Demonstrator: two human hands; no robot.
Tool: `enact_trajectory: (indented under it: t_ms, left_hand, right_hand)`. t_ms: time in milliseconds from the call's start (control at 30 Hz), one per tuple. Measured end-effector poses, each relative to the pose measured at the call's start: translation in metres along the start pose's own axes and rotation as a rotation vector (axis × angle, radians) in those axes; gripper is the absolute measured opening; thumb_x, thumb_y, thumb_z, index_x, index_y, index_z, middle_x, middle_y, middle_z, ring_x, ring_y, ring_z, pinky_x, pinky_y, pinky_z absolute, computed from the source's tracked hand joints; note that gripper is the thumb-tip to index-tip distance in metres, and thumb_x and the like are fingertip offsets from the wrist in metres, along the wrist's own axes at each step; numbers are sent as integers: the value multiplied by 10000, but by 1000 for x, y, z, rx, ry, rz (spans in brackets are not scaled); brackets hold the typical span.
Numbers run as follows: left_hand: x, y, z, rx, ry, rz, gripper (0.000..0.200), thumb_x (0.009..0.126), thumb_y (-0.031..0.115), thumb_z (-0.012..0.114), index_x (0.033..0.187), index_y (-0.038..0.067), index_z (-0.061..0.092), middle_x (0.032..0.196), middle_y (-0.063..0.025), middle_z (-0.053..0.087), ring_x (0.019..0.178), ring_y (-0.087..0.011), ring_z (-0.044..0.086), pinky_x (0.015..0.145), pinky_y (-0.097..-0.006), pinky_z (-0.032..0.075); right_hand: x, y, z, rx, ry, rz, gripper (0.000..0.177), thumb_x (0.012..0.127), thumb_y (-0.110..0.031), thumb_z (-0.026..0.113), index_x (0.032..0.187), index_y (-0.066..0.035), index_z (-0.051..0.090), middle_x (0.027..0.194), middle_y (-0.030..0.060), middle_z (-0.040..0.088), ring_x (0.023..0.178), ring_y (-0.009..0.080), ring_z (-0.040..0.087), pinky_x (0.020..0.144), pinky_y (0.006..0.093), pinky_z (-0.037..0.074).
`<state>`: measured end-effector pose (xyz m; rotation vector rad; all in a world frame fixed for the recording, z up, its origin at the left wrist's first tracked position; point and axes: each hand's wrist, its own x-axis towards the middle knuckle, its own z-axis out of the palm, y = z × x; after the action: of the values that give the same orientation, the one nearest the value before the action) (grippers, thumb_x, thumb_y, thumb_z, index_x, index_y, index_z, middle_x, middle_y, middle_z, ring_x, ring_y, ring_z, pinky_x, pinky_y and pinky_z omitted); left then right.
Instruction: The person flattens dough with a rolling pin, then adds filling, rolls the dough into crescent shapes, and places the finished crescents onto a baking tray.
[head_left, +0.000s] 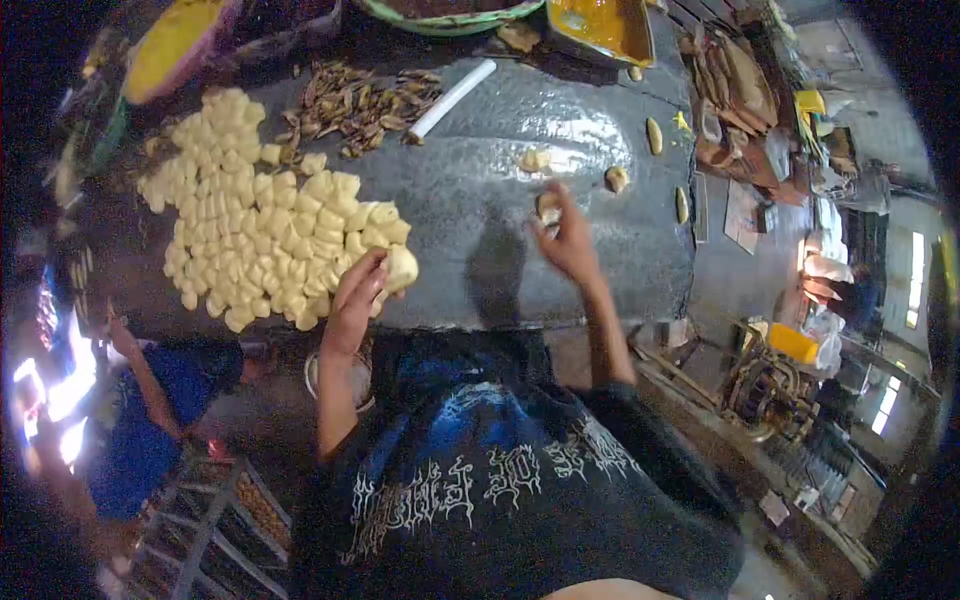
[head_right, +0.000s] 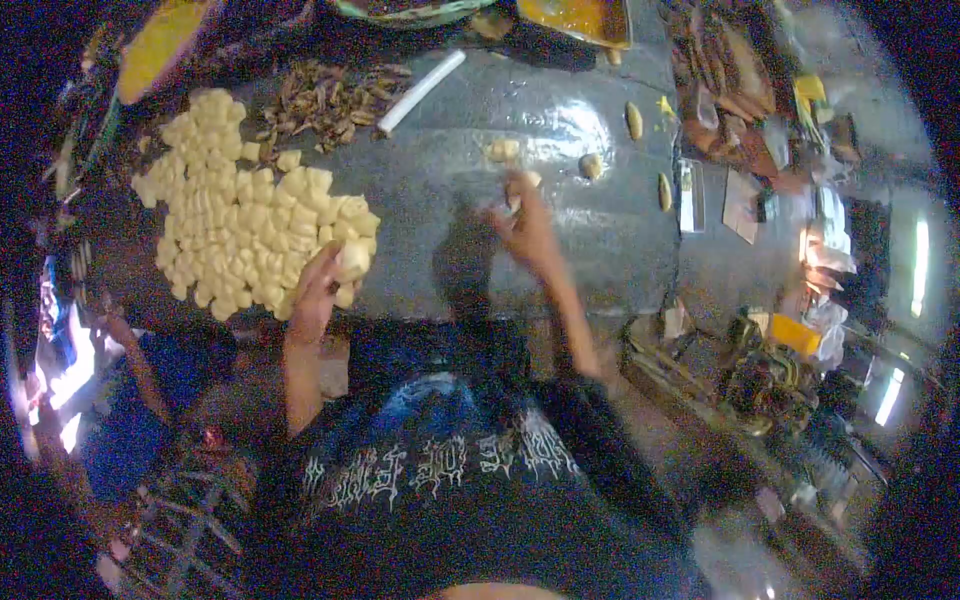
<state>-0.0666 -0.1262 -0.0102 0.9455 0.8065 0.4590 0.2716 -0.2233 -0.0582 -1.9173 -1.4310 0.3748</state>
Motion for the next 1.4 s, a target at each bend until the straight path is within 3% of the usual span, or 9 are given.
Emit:
enact_trajectory:
  t_ms: [33,100,200,433,567,633,833,1100,1400]
  left_hand:
    - [11,4,17,28,25,21,368,966,172,540,1278,-23,529,1110,-73,611,986,-138,570,892,-286,456]
    - [22,-3,54,179,-49,43,378,1000,193,535,1298,-38,507,1122,-77,614,970,-133,575,899,-284,457]
    - [29,-23,111,190,-90,75,486,996,286,542,1339,-53,484,1148,-100,618,982,-145,584,906,-297,456]
    - [18,-61,142,-269,70,270,615,955,427,545,1364,-29,487,1191,-122,608,990,-185,601,886,-320,460]
    - [-15,-78,142,-69,373,195,431,997,279,545,1328,3,527,1169,-89,620,950,-144,603,856,-277,457]
    - [-41,-84,143,18,505,131,353,1007,219,547,1298,18,555,1154,-77,629,932,-131,605,843,-262,456]
    - [-71,-128,126,145,801,63,307,1001,236,589,1247,54,605,1081,-67,707,885,-113,647,768,-253,489]
    - [-45,-113,89,-123,742,61,291,998,223,591,1234,52,602,1112,-92,695,918,-160,675,818,-291,542]
    - [4,-85,29,-540,411,-175,392,995,323,594,1230,10,587,1143,-120,678,1005,-234,680,855,-402,578]
  right_hand:
    - [-9,-36,-10,607,-286,321,656,904,-145,712,1471,-36,400,1181,146,663,927,167,656,836,287,528]
    - [-20,-93,-31,781,-391,316,566,920,-108,689,1435,-45,463,1164,120,669,945,154,654,836,299,533]
    - [-15,-99,-73,419,-419,47,467,929,-74,670,1376,-43,539,1136,111,687,946,159,656,832,315,540]
    - [53,-39,-182,1014,308,-144,400,983,-156,613,1319,43,526,994,152,724,833,157,680,739,311,546]
    - [51,93,-109,-280,-73,220,453,947,-339,647,1240,-1,572,946,210,718,849,324,717,741,403,561]
    - [25,100,-83,251,69,309,425,921,-318,677,1214,-20,603,947,197,726,820,311,721,714,397,561]
    - [-11,60,-52,461,-274,143,335,938,-240,664,1202,-36,641,978,170,727,803,249,730,671,358,572]
    - [16,-2,27,390,-572,-15,381,950,-276,662,1211,-1,629,1022,167,720,833,201,707,712,320,563]
    - [107,-138,179,-22,-529,-289,453,842,-354,755,1076,10,623,979,222,701,868,398,694,750,445,555]
